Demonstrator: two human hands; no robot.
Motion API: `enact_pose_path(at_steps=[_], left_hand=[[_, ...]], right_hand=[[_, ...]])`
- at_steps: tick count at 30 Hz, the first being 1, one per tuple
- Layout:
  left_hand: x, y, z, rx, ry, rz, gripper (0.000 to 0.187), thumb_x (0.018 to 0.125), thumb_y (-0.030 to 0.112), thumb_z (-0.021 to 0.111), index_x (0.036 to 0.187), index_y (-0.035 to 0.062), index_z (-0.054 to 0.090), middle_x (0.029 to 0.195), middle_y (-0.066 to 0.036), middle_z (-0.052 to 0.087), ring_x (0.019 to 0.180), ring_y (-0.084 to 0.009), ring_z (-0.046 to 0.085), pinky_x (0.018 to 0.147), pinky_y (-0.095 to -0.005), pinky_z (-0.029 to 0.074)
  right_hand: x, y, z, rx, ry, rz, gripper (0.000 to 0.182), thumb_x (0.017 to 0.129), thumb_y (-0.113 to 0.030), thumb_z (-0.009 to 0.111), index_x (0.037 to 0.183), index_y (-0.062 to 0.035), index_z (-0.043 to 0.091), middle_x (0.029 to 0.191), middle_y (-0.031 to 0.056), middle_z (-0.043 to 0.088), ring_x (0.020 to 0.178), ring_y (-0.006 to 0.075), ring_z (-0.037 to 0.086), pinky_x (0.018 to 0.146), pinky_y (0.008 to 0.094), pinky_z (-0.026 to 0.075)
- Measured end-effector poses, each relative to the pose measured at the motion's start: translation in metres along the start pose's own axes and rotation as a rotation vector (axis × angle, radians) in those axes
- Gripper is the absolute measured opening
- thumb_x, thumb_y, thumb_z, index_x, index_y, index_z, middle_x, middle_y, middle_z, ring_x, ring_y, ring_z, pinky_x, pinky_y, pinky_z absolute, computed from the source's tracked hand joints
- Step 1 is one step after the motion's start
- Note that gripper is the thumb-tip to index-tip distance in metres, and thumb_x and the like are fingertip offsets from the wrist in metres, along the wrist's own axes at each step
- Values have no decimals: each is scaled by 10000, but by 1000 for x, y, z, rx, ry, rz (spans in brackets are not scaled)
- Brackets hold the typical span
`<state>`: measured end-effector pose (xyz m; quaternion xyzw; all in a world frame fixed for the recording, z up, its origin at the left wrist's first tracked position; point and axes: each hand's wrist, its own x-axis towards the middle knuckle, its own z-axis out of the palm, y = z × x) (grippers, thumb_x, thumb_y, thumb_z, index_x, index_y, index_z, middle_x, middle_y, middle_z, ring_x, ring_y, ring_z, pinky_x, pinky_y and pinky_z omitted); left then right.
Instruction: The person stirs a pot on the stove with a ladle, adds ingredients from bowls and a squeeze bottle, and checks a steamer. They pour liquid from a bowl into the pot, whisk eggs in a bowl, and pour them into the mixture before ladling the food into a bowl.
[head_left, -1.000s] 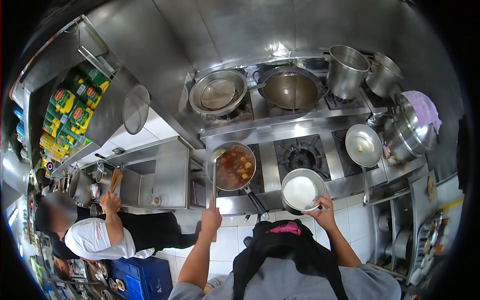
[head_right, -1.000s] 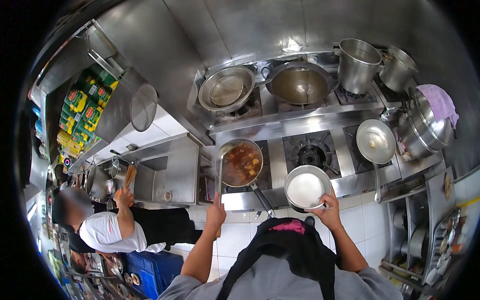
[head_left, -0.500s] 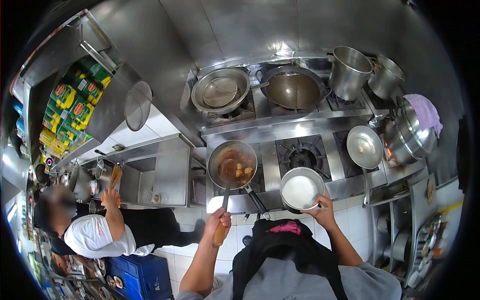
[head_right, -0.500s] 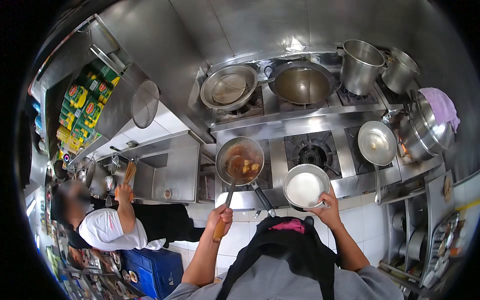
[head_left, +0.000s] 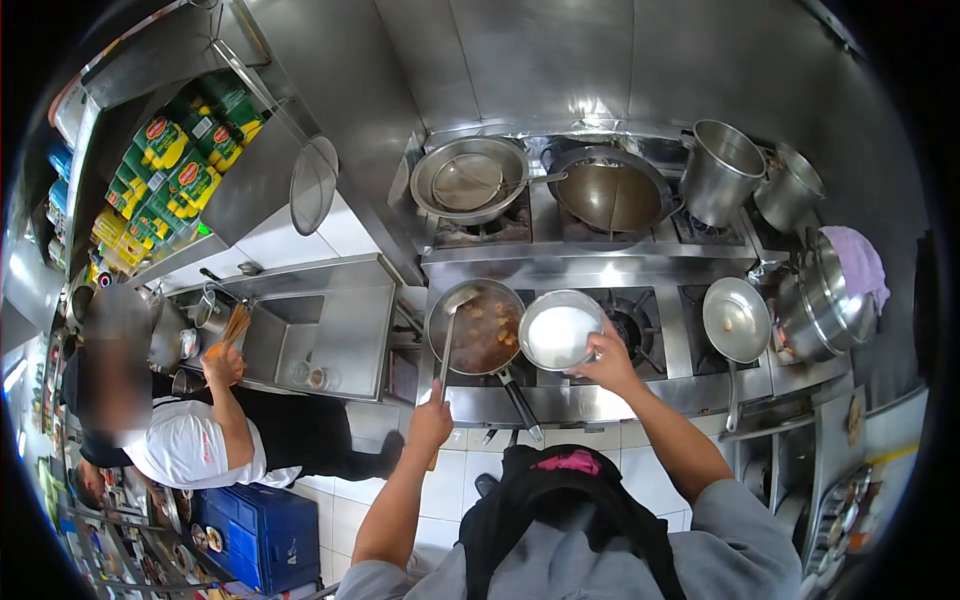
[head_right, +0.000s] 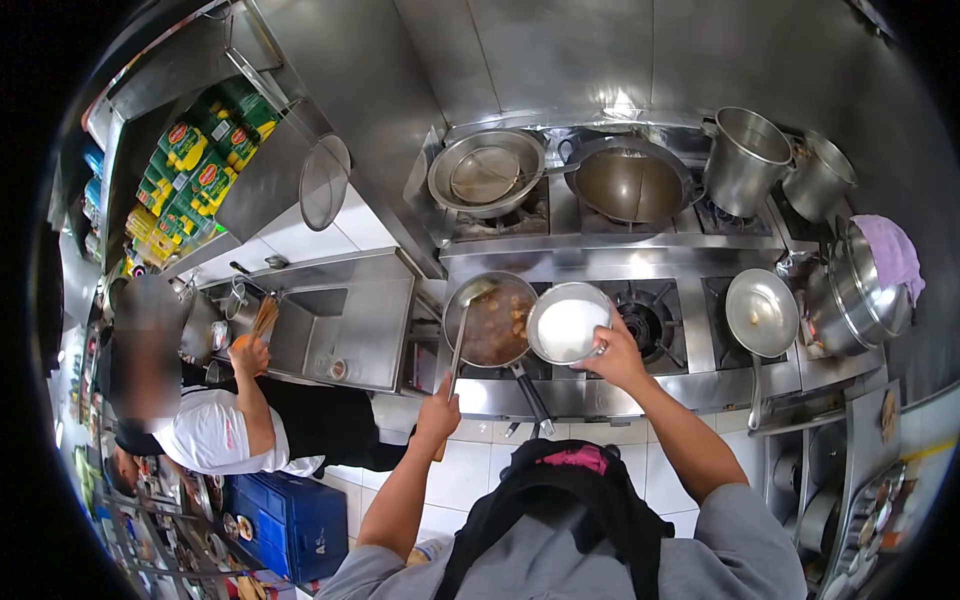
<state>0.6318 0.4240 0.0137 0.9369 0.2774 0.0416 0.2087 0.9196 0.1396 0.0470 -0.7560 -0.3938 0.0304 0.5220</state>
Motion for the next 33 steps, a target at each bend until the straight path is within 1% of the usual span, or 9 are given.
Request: enact_pose_path(at_steps=[2, 4, 6, 8, 11, 14, 20, 25, 33], left_hand=[[-14, -7, 12, 6, -52, -105, 595, 953, 160, 543, 1506, 11, 382, 958, -357, 659, 816, -516, 661, 777, -555, 542], [-39, -22, 36, -160, 109, -65, 560, 972, 163, 540, 1486, 4, 386, 875, -279, 685, 687, -422, 685, 676, -522, 556], [-60, 26, 5, -745, -120, -518, 535, 999, 168, 524, 1484, 7, 368, 756, -138, 622, 582, -256, 628, 557, -426, 536], [-66, 40, -7, -1108, -172, -619, 501, 1014, 167, 515, 1469, 17, 371, 723, -37, 512, 560, -118, 511, 500, -293, 479], [-60, 39, -5, -1770, -253, -795, 126, 1011, 154, 522, 1097, 68, 488, 792, -54, 531, 549, -95, 463, 475, -242, 428], [-43, 42, -11, -1917, -357, -815, 106, 1012, 125, 507, 941, 135, 430, 793, -38, 526, 543, -70, 434, 459, -248, 409], [-17, 66, 1, -1280, -233, -628, 297, 1012, 179, 504, 1295, 87, 510, 769, -27, 539, 554, -96, 499, 461, -275, 450], [-30, 55, 9, -1109, -281, -558, 604, 1016, 196, 512, 1576, 114, 300, 775, -35, 552, 537, -109, 506, 456, -298, 477], [-56, 6, -22, -751, -273, -452, 574, 1006, 193, 537, 1545, 86, 373, 743, -57, 582, 528, -133, 547, 455, -318, 501]], right_hand=[[23, -11, 5, 3, -26, 34, 481, 512, -123, 970, 693, -42, 532, 1596, 287, 298, 1384, 404, 477, 1051, 398, 476], [42, -31, 6, -188, -88, 74, 465, 536, -167, 960, 702, -45, 543, 1600, 292, 283, 1343, 414, 514, 1002, 387, 507], [59, -20, 13, -148, -110, 42, 472, 551, -202, 954, 713, -43, 541, 1606, 290, 267, 1298, 433, 545, 956, 386, 531], [75, -22, 20, -188, -161, 52, 503, 538, -230, 963, 724, -37, 537, 1590, 328, 258, 1348, 492, 467, 1047, 440, 486], [95, -21, 30, -243, -193, 6, 493, 541, -235, 960, 742, -32, 557, 1590, 342, 240, 1386, 518, 406, 1093, 456, 449], [109, -20, 39, -276, -220, -5, 486, 539, -240, 961, 759, -29, 582, 1600, 331, 230, 1403, 512, 386, 1108, 463, 435], [125, -25, 52, -380, -219, -68, 434, 564, -200, 934, 775, -46, 587, 1627, 263, 234, 1389, 451, 441, 1078, 434, 462], [131, -37, 58, -360, -257, 1, 452, 569, -226, 945, 780, -44, 589, 1629, 260, 232, 1397, 454, 431, 1083, 441, 457], [132, -34, 64, -383, -268, -42, 461, 559, -261, 959, 809, -49, 635, 1621, 279, 228, 1416, 477, 378, 1097, 457, 449]])
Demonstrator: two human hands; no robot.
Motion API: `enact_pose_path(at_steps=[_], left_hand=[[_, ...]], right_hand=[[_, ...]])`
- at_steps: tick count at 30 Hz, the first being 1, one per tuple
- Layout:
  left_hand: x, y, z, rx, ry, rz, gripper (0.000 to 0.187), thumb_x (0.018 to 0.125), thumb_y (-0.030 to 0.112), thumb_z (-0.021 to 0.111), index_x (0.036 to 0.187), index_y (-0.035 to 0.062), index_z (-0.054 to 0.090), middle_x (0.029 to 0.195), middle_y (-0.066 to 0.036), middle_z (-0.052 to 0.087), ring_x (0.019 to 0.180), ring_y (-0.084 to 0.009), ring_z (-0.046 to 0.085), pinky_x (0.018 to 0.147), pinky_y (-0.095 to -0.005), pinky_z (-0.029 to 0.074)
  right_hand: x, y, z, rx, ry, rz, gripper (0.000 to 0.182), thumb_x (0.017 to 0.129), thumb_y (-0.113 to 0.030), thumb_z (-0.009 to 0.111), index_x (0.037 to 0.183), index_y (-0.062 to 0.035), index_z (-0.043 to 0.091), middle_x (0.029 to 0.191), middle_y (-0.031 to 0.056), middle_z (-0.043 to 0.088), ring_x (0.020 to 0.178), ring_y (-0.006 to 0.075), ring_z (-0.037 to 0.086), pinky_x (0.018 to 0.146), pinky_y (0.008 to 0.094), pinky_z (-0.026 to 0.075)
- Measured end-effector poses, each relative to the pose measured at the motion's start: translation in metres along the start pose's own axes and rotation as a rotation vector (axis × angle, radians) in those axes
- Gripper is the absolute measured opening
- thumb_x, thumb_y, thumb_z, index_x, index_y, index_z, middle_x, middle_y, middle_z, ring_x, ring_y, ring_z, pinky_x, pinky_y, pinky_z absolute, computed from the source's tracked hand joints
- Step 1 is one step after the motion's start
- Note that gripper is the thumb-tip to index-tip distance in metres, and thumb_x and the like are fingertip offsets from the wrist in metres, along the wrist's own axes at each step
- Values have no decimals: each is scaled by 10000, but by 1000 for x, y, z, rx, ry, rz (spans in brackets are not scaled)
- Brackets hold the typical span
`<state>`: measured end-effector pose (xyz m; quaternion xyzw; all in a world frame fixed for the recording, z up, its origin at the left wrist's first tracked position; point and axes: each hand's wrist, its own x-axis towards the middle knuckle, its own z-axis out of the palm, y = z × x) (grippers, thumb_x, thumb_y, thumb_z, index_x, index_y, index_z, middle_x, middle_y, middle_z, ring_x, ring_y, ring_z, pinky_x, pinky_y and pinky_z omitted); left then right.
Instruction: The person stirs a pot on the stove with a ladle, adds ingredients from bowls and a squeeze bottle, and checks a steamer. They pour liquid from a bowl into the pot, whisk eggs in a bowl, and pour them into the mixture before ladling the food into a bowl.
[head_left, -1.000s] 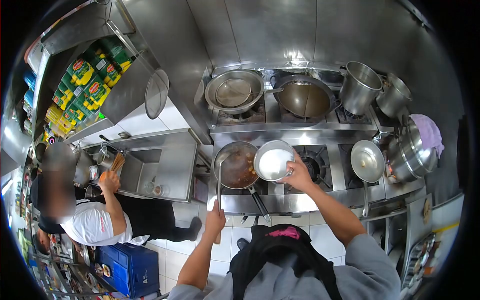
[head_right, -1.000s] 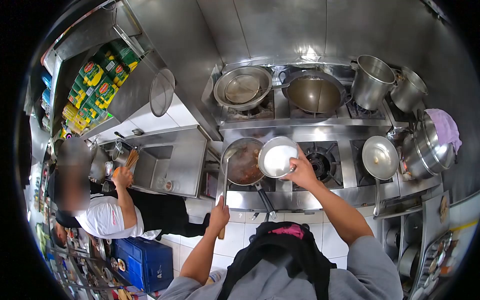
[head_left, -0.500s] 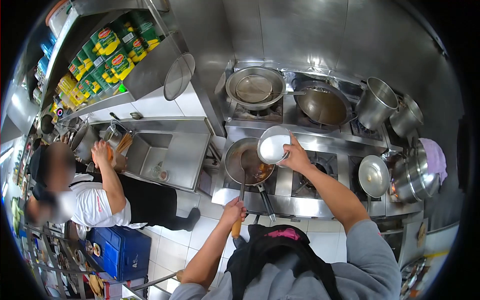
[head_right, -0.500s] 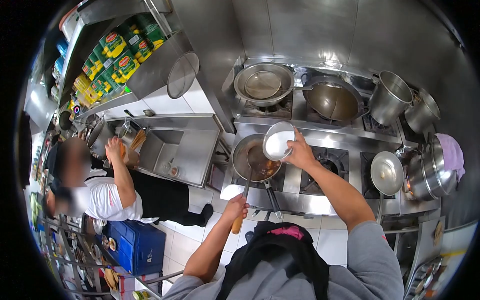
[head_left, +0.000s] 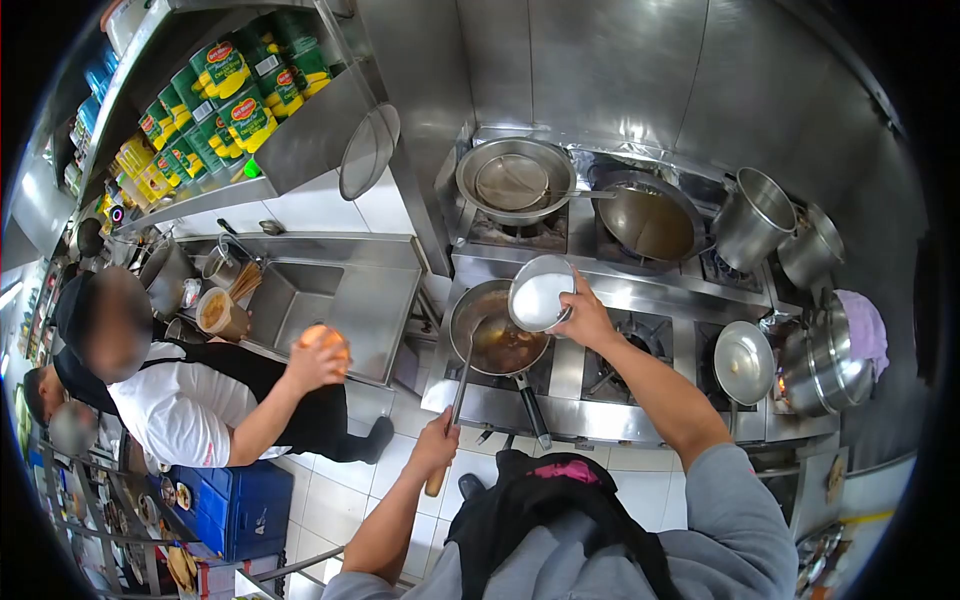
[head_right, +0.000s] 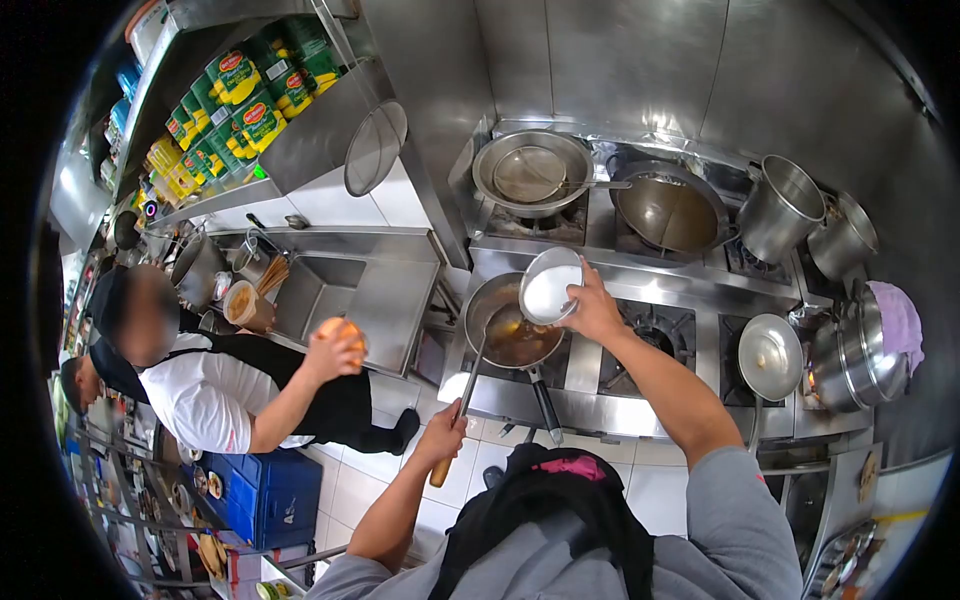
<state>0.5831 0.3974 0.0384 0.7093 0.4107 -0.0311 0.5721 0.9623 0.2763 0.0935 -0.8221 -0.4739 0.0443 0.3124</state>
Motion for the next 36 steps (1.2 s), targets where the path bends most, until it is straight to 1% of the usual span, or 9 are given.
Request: enact_pose_path(at_steps=[3, 8, 10, 17, 26, 31, 32, 35, 36], left_hand=[[25, -1, 21, 95, 90, 81, 545, 989, 169, 537, 1504, 42, 413, 795, -178, 658, 551, -243, 646, 484, -396, 556], [29, 8, 52, -148, 20, 51, 494, 1005, 188, 515, 1489, 126, 437, 764, -79, 608, 537, -158, 582, 459, -337, 520], [10, 12, 41, -266, -64, -15, 502, 1009, 181, 508, 1505, 142, 440, 758, -23, 568, 522, -107, 511, 440, -300, 479], [4, -2, 8, -12, 41, 30, 552, 1009, 209, 534, 1532, 85, 406, 727, -40, 571, 516, -132, 524, 436, -315, 488], [31, -7, 27, -443, -126, -51, 613, 1006, 200, 542, 1560, 55, 321, 740, -46, 569, 557, -118, 534, 469, -307, 493], [7, -12, -7, -225, -96, -30, 438, 1020, 192, 536, 1426, 40, 477, 734, -29, 555, 536, -111, 513, 443, -290, 441], [8, -8, -4, -166, -47, -12, 308, 1021, 191, 528, 1277, 19, 540, 730, -31, 558, 536, -107, 517, 442, -289, 453], [29, 1, 19, -187, 4, -23, 388, 997, 195, 540, 1308, -36, 520, 729, -81, 594, 529, -145, 554, 447, -320, 498], [34, 4, 31, -307, -1, -34, 271, 1003, 196, 542, 1152, -30, 540, 713, -70, 576, 512, -146, 542, 444, -319, 490]], right_hand=[[1, -5, -1, 5, 0, -4, 461, 557, -259, 960, 787, -45, 622, 1621, 275, 231, 1411, 470, 387, 1090, 455, 455], [5, -9, -6, -27, -10, -9, 460, 559, -219, 950, 773, -48, 581, 1621, 276, 239, 1367, 467, 456, 1073, 442, 467], [6, -5, -5, -11, -14, -37, 465, 549, -254, 960, 776, -45, 613, 1619, 274, 233, 1405, 466, 383, 1081, 448, 463], [7, -1, -3, -44, 18, -66, 464, 550, -222, 957, 750, -36, 582, 1612, 285, 251, 1372, 472, 445, 1072, 438, 469], [9, -5, -8, -54, -14, -93, 456, 532, -227, 963, 755, -36, 614, 1619, 268, 243, 1416, 489, 363, 1053, 484, 487], [6, -4, -9, -62, -16, -76, 460, 529, -227, 965, 745, -32, 608, 1611, 284, 249, 1420, 474, 363, 1048, 472, 492], [5, -4, -9, -64, -17, -70, 460, 529, -227, 965, 745, -32, 608, 1611, 284, 249, 1420, 474, 363, 1048, 472, 492], [4, -6, -9, -106, 7, -111, 461, 530, -230, 965, 741, -33, 605, 1611, 285, 248, 1414, 472, 375, 1047, 464, 494], [4, -7, -9, -94, 7, -110, 462, 531, -230, 965, 739, -32, 603, 1611, 284, 250, 1413, 471, 379, 1048, 462, 494]])
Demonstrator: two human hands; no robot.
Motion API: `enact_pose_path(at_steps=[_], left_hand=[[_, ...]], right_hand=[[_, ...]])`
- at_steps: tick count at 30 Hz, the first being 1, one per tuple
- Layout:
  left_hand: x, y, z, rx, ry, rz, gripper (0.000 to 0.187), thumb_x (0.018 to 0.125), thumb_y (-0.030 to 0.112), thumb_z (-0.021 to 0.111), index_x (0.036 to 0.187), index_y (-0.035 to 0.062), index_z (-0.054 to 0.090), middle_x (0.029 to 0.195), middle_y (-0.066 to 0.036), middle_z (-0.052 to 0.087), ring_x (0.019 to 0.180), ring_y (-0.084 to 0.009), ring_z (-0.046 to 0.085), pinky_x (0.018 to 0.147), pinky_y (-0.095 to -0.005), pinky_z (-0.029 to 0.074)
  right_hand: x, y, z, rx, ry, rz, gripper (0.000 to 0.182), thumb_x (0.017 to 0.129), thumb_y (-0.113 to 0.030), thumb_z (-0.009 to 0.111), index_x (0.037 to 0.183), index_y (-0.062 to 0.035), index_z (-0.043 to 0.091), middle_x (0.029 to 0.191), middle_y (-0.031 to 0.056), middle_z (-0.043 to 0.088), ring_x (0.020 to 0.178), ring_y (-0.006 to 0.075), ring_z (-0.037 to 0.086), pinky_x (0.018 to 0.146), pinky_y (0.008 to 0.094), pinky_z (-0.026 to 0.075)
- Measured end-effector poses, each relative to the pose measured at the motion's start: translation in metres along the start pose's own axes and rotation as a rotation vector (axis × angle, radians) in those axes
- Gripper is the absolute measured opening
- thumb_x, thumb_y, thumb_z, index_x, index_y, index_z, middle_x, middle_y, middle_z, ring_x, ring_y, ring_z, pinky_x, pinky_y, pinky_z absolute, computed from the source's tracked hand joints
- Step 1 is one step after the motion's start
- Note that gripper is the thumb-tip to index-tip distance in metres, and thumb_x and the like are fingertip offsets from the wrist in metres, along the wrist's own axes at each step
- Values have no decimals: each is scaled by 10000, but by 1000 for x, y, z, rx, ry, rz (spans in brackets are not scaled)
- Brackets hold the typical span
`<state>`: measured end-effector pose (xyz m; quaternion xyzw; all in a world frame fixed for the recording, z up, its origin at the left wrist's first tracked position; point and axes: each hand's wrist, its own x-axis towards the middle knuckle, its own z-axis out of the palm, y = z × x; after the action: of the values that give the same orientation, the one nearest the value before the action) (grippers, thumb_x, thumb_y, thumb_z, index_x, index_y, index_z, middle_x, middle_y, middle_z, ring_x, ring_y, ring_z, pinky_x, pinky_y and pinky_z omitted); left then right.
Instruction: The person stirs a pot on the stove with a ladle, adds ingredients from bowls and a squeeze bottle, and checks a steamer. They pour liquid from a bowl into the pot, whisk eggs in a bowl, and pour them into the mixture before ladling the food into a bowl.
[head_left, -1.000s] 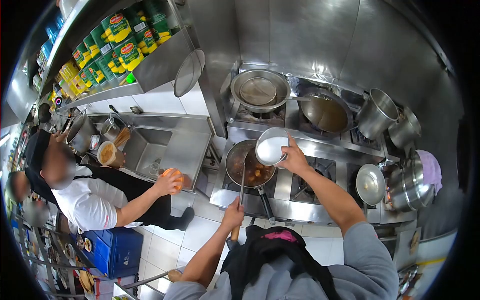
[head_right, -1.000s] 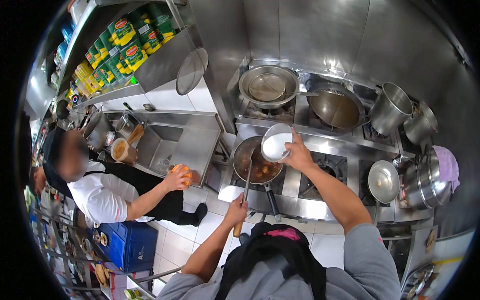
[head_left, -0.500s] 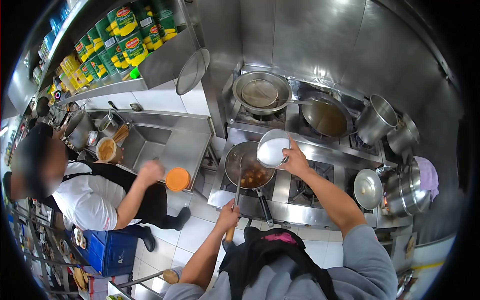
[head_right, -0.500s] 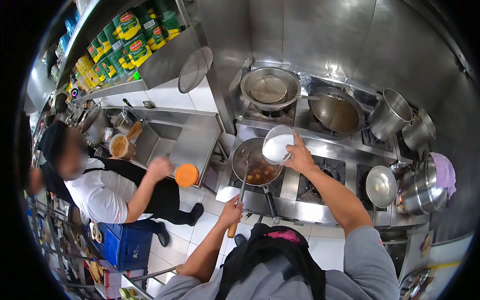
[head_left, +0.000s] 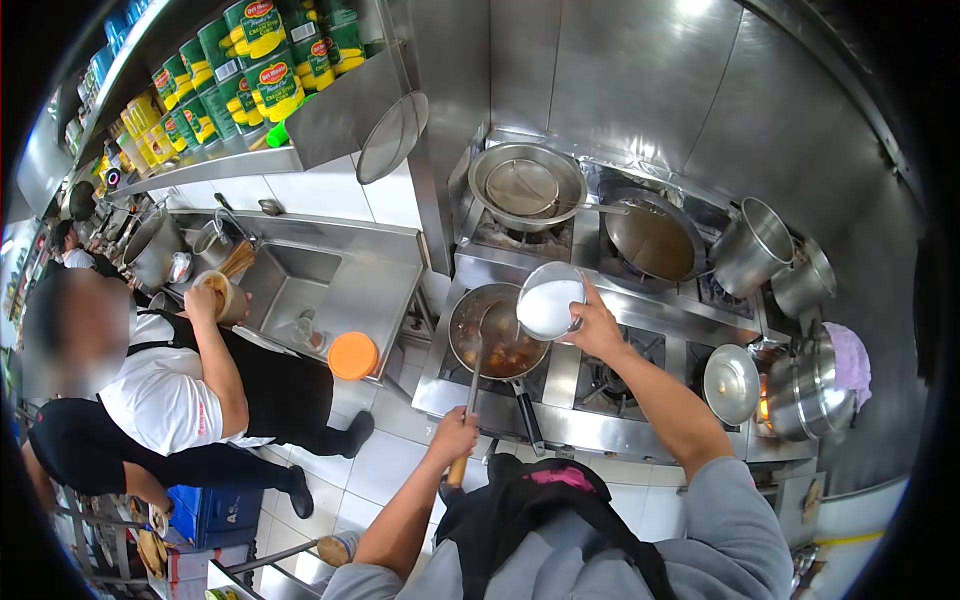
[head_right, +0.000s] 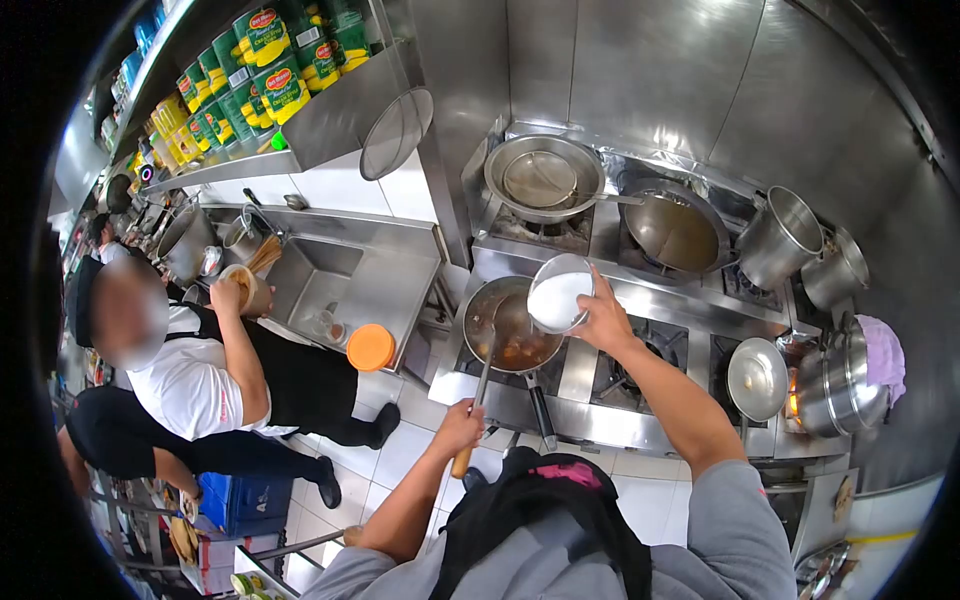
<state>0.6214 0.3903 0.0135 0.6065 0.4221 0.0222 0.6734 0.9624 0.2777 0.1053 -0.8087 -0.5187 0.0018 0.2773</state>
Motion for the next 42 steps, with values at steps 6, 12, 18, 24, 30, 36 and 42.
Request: enact_pose_path(at_steps=[6, 12, 18, 24, 30, 36, 42], left_hand=[[-16, -6, -9, -121, -155, -52, 184, 1015, 211, 532, 966, 34, 525, 696, -36, 540, 503, -125, 510, 431, -301, 455], [-28, 2, -43, 292, -23, 95, 216, 1005, 207, 527, 1000, -6, 565, 651, -84, 574, 507, -185, 595, 437, -351, 497], [17, -10, 15, -73, -76, 29, 190, 1020, 224, 528, 981, 40, 556, 693, -51, 559, 518, -135, 546, 433, -307, 472], [1, -30, -41, -210, -249, -81, 159, 1008, 227, 551, 956, 78, 564, 693, -8, 527, 508, -104, 494, 419, -287, 436], [33, -61, -43, 512, 160, 527, 253, 981, 251, 553, 1066, 14, 564, 752, -186, 628, 615, -289, 660, 583, -439, 535], [72, -63, -6, 167, -105, 148, 267, 948, 245, 578, 1103, 28, 585, 714, -153, 619, 652, -289, 667, 618, -434, 550], [4, -27, -3, 57, -243, 9, 175, 897, 87, 502, 1049, 123, 582, 738, 6, 530, 544, -103, 487, 453, -269, 434]], right_hand=[[-5, -4, -2, 71, 16, 71, 466, 537, -223, 967, 735, -28, 593, 1612, 275, 255, 1374, 469, 439, 1041, 453, 501], [-22, -15, 0, 120, 63, 211, 488, 521, -224, 974, 740, -19, 589, 1613, 271, 257, 1303, 460, 527, 1024, 452, 507], [-46, -25, 13, 176, 237, 185, 500, 523, -188, 975, 741, -20, 557, 1403, 235, 480, 1068, 374, 627, 892, 424, 536], [-97, -7, 28, 806, 313, 546, 585, 615, -46, 955, 840, -131, 422, 835, -46, 420, 773, 99, 452, 691, 253, 448], [-185, -1, 10, 605, 619, 495, 443, 718, -1, 821, 803, -161, 417, 817, -61, 374, 742, 65, 384, 682, 218, 327], [-289, 24, -35, 557, 777, 485, 350, 810, -71, 791, 857, -125, 448, 809, -38, 473, 757, 74, 478, 637, 250, 403], [-400, 50, -117, 243, 893, 600, 338, 767, -7, 797, 843, -97, 481, 833, -23, 453, 756, 86, 455, 680, 260, 376]])
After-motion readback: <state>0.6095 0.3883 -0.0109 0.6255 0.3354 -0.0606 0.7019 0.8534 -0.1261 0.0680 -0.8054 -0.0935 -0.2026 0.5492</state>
